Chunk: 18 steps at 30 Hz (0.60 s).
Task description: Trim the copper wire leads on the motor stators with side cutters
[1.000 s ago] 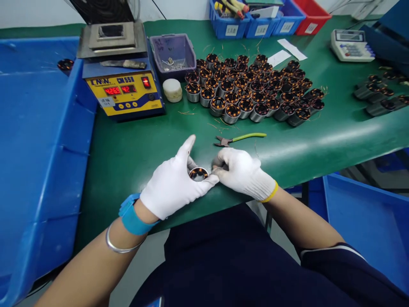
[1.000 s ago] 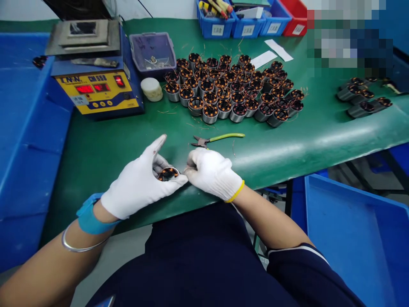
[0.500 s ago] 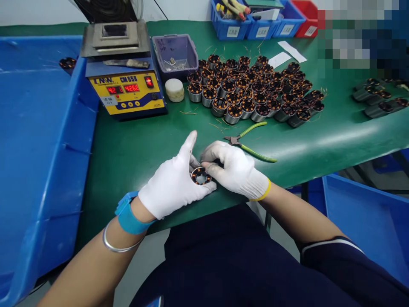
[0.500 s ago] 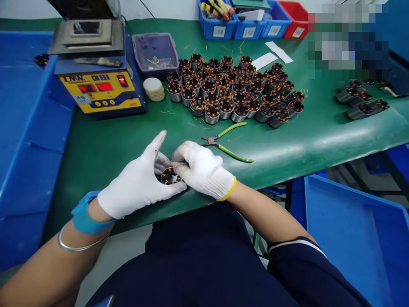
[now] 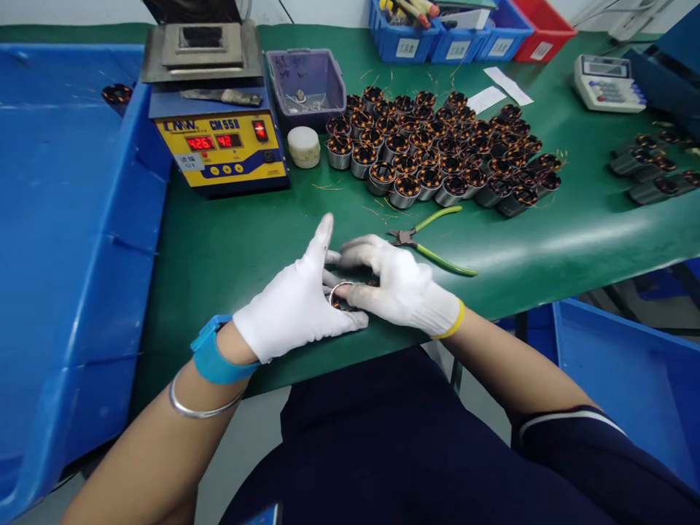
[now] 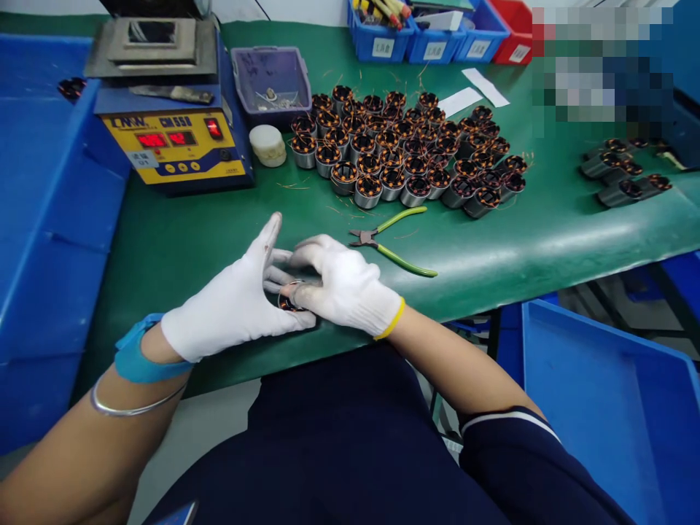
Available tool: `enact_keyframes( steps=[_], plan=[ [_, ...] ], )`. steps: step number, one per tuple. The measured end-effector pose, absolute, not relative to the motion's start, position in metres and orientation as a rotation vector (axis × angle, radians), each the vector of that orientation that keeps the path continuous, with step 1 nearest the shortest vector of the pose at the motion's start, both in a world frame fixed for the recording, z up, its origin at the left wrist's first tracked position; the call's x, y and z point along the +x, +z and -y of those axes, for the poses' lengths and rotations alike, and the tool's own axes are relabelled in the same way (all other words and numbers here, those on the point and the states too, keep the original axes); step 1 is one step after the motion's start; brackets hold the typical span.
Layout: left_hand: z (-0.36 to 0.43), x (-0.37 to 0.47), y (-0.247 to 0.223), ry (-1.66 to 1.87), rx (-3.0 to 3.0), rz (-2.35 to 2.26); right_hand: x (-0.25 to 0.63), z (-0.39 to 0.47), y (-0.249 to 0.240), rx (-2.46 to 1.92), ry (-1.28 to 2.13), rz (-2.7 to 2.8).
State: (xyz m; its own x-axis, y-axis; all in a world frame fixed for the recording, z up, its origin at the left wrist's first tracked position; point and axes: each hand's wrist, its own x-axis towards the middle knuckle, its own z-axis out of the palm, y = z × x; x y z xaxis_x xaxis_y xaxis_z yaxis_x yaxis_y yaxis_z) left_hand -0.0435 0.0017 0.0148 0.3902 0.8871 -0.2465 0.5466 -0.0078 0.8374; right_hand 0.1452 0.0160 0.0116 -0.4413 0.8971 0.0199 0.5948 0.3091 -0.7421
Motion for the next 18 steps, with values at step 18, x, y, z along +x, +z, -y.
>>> enact_keyframes(
  steps=[18],
  plan=[
    [-0.004,-0.048,0.016,0.104,2.304,-1.315,0.167,0.033,0.018,-1.312,0.492,2.36]
  ],
)
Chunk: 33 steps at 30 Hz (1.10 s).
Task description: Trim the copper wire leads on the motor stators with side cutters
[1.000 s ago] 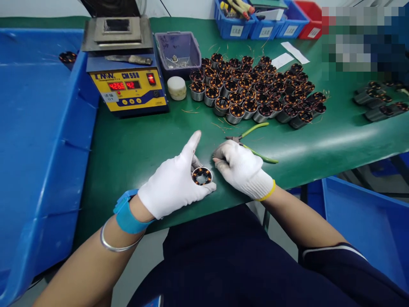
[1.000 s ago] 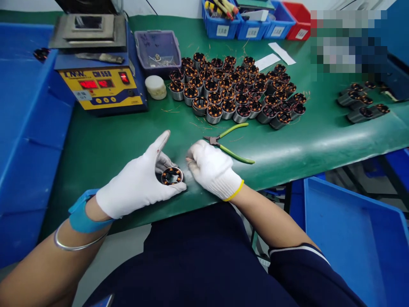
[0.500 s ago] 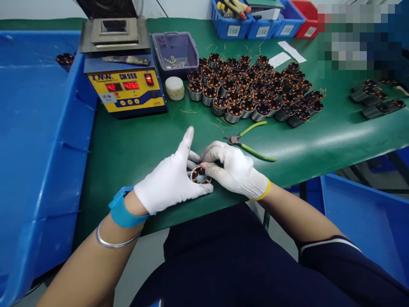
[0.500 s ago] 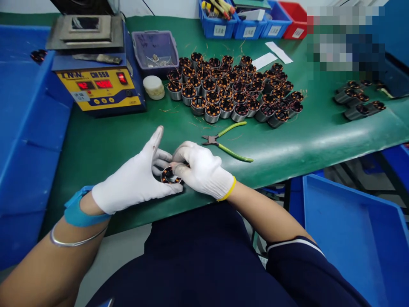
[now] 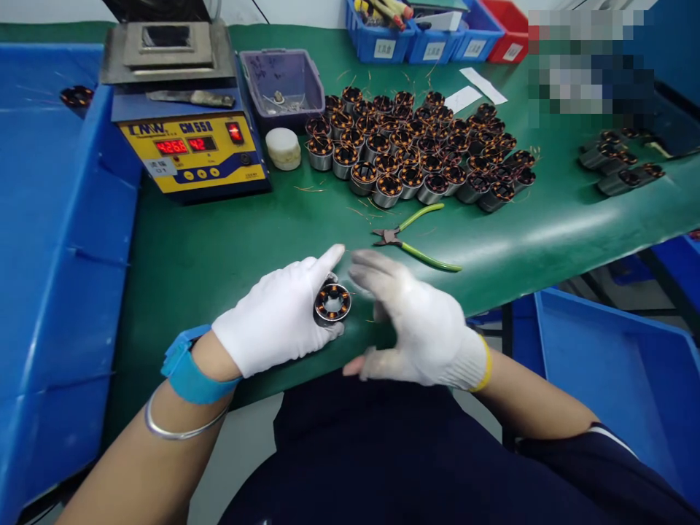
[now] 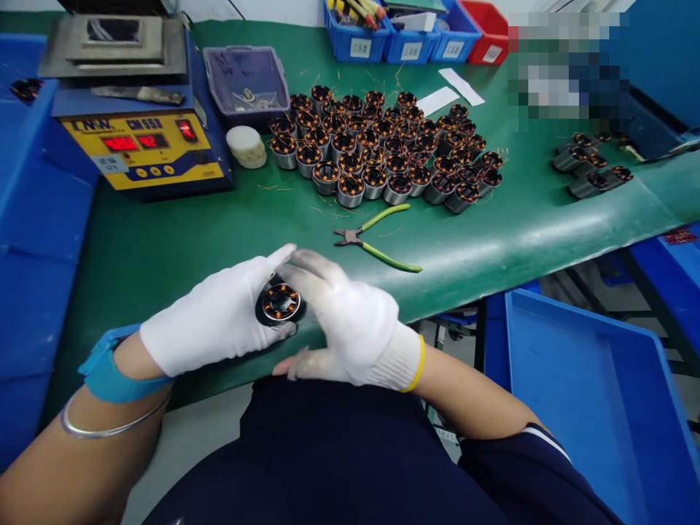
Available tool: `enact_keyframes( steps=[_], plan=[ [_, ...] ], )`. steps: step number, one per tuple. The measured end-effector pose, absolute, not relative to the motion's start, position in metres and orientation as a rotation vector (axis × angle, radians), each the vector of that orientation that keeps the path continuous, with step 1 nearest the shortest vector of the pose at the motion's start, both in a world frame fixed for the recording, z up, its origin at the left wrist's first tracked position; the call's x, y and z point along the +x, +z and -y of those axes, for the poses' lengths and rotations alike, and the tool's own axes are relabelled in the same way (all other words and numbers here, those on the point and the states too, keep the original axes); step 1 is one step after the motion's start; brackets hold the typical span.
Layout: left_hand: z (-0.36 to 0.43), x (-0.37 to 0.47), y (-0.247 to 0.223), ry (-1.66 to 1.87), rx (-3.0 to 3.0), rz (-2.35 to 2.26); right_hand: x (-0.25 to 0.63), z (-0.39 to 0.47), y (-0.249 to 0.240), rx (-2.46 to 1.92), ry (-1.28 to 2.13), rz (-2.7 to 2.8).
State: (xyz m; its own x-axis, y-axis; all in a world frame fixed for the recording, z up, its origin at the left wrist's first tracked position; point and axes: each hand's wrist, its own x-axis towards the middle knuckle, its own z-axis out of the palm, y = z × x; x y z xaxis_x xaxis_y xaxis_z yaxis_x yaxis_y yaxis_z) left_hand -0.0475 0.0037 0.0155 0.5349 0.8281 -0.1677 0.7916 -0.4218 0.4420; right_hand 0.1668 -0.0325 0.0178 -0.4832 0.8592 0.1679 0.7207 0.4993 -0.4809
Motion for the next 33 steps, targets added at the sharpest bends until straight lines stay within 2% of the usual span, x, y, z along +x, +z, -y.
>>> enact_keyframes(
  steps=[4,12,17,22,24,26,29,33],
  plan=[
    [-0.005,-0.053,0.024,0.051,2.237,-1.231,0.161,0.03,-0.004,-1.492,0.482,2.511],
    [-0.005,-0.044,0.022,0.348,2.215,-1.167,0.162,0.027,-0.01,-1.508,0.396,2.669],
    [-0.001,-0.04,0.02,0.316,2.328,-1.103,0.175,0.01,0.002,-1.337,0.734,2.592],
    [0.0,-0.038,0.014,0.356,2.386,-1.051,0.196,0.001,0.007,-1.408,1.102,2.331],
    [0.0,-0.037,0.012,0.373,2.38,-1.058,0.201,0.008,0.008,-1.472,0.983,2.248],
    [0.0,-0.037,0.011,0.375,2.368,-1.066,0.2,0.019,0.009,-1.479,0.71,2.207],
    [-0.001,-0.037,0.013,0.35,2.311,-1.111,0.187,0.035,0.01,-1.429,0.374,2.384],
    [-0.001,-0.038,0.015,0.34,2.121,-1.226,0.163,0.039,0.004,-1.608,0.366,2.684]
  ],
)
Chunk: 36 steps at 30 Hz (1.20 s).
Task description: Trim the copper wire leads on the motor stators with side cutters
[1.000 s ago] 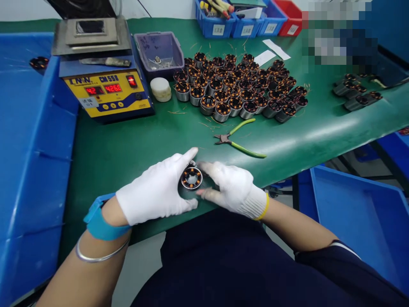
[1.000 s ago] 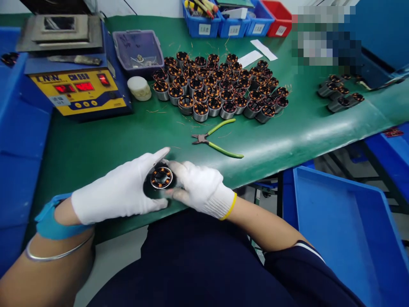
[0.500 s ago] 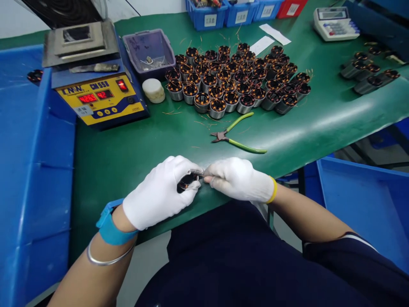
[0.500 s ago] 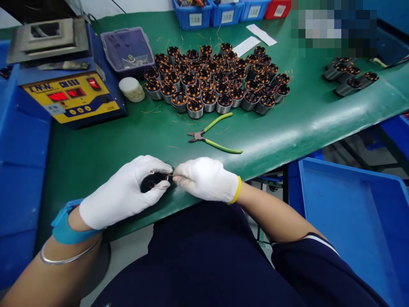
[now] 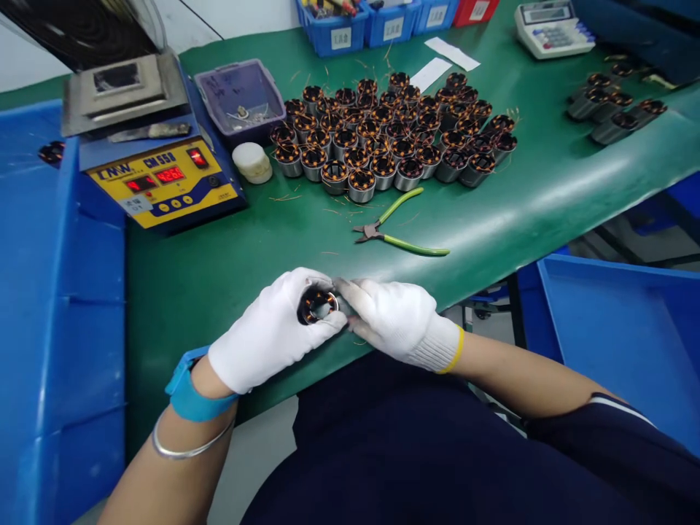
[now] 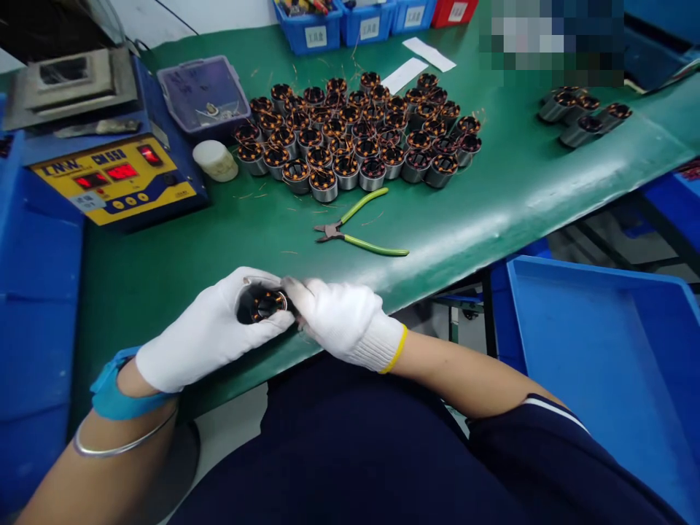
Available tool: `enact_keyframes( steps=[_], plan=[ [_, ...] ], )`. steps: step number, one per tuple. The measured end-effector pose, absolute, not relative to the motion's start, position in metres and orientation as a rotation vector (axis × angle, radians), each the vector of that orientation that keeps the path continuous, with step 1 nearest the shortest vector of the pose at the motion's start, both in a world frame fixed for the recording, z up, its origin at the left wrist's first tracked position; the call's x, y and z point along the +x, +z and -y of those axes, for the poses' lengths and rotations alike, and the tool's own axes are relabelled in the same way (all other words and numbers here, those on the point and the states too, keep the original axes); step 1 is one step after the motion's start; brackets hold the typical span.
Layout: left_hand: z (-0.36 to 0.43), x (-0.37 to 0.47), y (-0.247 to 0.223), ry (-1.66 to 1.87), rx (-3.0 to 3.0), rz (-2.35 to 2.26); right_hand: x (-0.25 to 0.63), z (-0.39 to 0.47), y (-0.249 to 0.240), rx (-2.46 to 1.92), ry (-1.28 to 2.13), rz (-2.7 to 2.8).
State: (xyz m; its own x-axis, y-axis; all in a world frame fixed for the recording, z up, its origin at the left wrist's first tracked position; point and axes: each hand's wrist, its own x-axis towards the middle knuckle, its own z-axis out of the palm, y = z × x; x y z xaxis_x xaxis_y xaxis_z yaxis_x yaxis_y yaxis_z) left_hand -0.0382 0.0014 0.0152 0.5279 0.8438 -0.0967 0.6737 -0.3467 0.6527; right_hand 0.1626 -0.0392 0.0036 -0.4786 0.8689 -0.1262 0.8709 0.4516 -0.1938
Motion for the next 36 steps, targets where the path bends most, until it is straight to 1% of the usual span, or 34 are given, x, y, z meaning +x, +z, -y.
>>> enact_keyframes(
  steps=[5,9,11,14,19,22,27,29,30,33,34,35,36],
  plan=[
    [-0.003,-0.041,0.015,0.317,1.974,-1.306,0.159,0.033,-0.002,1.614,-0.435,-2.576],
    [-0.006,-0.041,0.017,0.277,1.979,-1.377,0.167,0.033,0.009,1.573,-0.732,-2.69],
    [-0.007,-0.04,0.019,0.252,1.997,-1.405,0.167,0.033,0.015,1.56,-0.778,-2.681],
    [-0.008,-0.04,0.021,0.244,2.013,-1.413,0.162,0.034,0.018,1.559,-0.692,-2.633],
    [-0.008,-0.04,0.022,0.222,2.005,-1.351,0.16,0.034,0.01,1.482,-0.61,-2.696],
    [-0.008,-0.039,0.021,0.236,2.007,-1.34,0.159,0.033,0.006,1.52,-0.55,-2.682],
    [-0.008,-0.04,0.02,0.239,2.004,-1.328,0.168,0.018,0.006,1.492,-0.675,-2.677],
    [-0.008,-0.04,0.02,0.236,2.003,-1.337,0.184,0.009,0.009,1.616,-0.717,-2.614],
    [-0.008,-0.04,0.02,0.232,2.004,-1.343,0.193,0.006,0.012,1.75,-0.698,-2.56],
    [-0.008,-0.04,0.019,0.22,2.009,-1.351,0.215,0.01,0.027,2.207,-0.501,-2.437],
    [-0.008,-0.04,0.019,0.219,2.012,-1.347,0.217,0.016,0.033,2.236,-0.461,-2.501],
    [-0.008,-0.04,0.019,0.225,2.014,-1.34,0.215,0.023,0.038,2.16,-0.459,-2.619],
    [-0.007,-0.04,0.019,0.236,2.015,-1.333,0.209,0.031,0.042,1.983,-0.495,-2.749]
  ],
)
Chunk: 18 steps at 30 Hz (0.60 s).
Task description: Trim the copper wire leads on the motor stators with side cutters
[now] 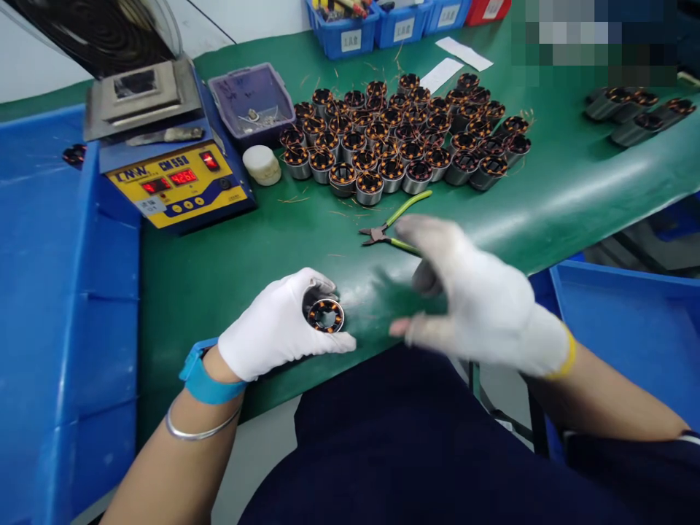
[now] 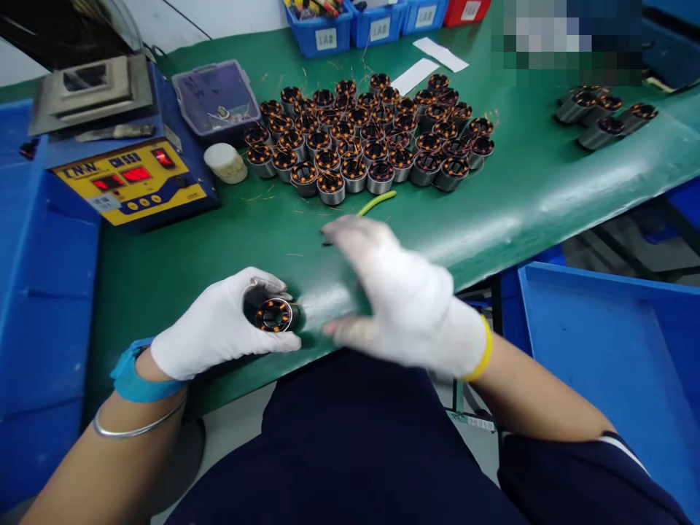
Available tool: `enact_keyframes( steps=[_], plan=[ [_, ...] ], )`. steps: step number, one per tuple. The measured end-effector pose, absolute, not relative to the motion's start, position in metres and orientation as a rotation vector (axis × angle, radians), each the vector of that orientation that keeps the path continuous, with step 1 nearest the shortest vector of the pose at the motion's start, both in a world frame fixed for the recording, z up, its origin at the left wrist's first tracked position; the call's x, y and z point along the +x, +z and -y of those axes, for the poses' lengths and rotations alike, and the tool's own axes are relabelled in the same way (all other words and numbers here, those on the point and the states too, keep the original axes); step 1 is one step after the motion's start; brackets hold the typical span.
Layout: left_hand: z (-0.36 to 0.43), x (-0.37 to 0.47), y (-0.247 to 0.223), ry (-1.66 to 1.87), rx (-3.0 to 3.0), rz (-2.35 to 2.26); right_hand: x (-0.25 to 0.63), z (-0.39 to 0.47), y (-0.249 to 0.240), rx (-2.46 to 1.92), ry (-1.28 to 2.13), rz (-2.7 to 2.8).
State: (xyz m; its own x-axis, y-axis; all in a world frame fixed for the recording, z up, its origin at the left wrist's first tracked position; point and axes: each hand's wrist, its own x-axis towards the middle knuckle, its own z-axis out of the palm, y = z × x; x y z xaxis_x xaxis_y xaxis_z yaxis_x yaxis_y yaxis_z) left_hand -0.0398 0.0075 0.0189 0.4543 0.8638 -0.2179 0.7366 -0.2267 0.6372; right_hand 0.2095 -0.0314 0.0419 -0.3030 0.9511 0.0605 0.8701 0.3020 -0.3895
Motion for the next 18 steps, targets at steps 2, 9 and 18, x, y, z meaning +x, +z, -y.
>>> enact_keyframes(
  steps=[2,9,18],
  plan=[
    [-0.007,-0.04,0.018,0.268,2.012,-1.326,0.191,0.045,0.044,-1.474,0.482,2.565],
    [-0.008,-0.039,0.018,0.287,1.963,-1.338,0.157,0.031,0.014,-1.637,0.66,2.677],
    [-0.006,-0.04,0.019,0.279,1.996,-1.314,0.161,0.023,0.02,-1.607,0.68,2.658]
  ],
)
